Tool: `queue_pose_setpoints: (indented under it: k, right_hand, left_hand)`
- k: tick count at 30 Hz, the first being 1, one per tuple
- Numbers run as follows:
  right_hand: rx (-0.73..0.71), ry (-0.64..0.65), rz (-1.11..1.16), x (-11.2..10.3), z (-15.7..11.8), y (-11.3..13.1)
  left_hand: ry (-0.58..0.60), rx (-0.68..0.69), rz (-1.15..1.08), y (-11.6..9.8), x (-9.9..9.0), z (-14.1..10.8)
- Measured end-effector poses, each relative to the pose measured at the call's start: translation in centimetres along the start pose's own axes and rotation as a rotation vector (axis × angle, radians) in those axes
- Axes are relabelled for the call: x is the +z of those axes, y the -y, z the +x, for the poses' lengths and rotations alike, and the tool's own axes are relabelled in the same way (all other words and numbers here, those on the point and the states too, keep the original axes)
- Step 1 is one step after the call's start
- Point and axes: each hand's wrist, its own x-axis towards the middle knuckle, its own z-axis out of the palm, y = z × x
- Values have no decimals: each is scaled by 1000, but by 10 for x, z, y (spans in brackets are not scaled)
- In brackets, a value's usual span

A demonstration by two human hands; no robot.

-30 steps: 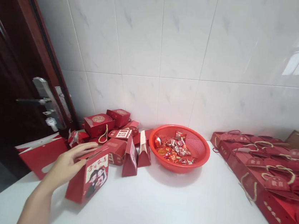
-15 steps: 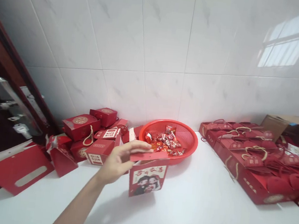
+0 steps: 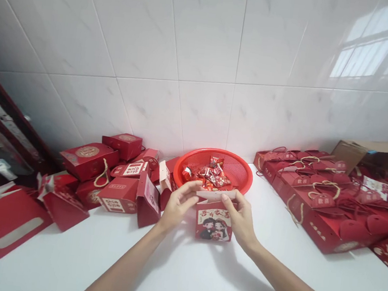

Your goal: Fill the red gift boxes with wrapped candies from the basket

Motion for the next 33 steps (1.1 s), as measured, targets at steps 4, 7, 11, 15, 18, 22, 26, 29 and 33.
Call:
queue_pose_setpoints:
  k: [4,7,11,15,18,22,26,29,33]
  right_hand:
    - [64,-130,104,14,-6,-5]
    - [138,-156,198,22,-12,-11]
    - [237,-136,198,26,-18,-18]
    - [224,-140,141,23,-19,-17]
    - [169,-113,84,14,-21,-13]
    - [8,-107,-10,-14,-16,-8]
    - [-164,-204,-54,-39,16,3]
    - [-255,-279,-60,-41,53,11]
    - [-196,-183,-26,-31,97,4]
  left_hand:
    - [-112,-21,-70,4,10,-11]
    - [-195,-107,-71,10,20,-20]
    - [-260,-165,-17,23,24,-29]
    - [-214,-130,144,23,20,-30]
    - [-93,-149,235,7,12,-25]
    - [162,-112,320,-28,-6,-6]
    - [360,-47,296,-57,-15,37]
    - [528,-60,561,-52,-7,79]
    - [834,-176,1167,-12,14,117]
